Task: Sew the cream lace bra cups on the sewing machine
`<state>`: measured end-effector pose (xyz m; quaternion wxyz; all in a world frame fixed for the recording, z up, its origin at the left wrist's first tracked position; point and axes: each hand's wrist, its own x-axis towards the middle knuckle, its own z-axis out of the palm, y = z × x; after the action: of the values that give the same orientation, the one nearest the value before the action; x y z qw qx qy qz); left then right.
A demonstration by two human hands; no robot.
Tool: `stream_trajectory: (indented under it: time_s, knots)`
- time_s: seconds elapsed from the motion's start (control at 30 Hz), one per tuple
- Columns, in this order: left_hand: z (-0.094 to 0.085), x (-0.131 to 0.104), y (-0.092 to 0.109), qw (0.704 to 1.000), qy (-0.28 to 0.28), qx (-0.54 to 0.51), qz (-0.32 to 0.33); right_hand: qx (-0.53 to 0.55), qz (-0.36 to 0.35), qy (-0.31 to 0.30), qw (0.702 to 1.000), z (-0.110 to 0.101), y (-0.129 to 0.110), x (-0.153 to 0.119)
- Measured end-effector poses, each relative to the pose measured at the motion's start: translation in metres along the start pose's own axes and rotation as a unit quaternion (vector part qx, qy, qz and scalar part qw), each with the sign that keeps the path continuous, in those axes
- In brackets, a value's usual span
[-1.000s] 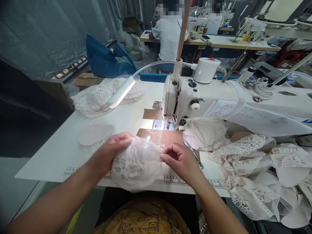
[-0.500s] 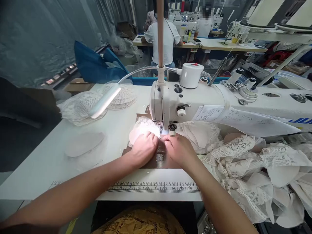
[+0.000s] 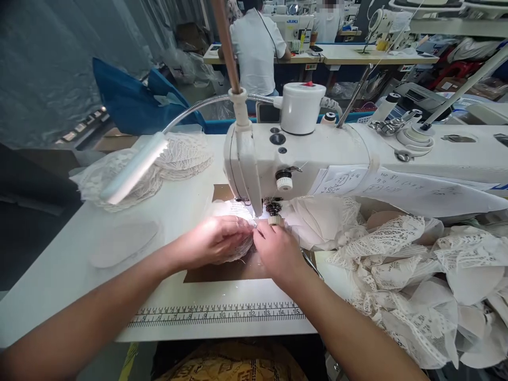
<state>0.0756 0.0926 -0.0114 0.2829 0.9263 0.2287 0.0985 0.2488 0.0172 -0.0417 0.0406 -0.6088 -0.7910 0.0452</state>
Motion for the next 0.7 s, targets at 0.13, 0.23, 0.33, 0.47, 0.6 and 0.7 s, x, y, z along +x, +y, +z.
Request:
stream_trajectory:
  time_s: [0.13,0.23,0.33,0.47,0.6,0.7]
  knots:
    - [0.019,-0.001,-0.014,0.99,0.085,0.111,0.033,-0.05,0.01,0.023,0.998,0.005,-0.003,0.0]
    - [0.027,0.005,-0.019,0.979,0.089,0.174,0.059,-0.067,0.029,0.041,0.996,0.007,-0.004,0.002]
    - [0.027,0.014,-0.026,0.97,0.098,0.208,0.083,-0.075,0.059,0.039,0.995,0.005,-0.005,0.006]
    - [0.025,0.021,-0.033,0.964,0.114,0.219,0.097,-0.068,0.087,0.021,0.994,0.001,-0.006,0.011]
    - [0.022,0.018,-0.035,0.963,0.121,0.21,0.117,-0.065,0.089,0.017,0.994,0.0,-0.006,0.012]
    - [0.022,0.016,-0.037,0.961,0.131,0.207,0.125,-0.058,0.086,0.022,0.994,0.001,-0.004,0.011]
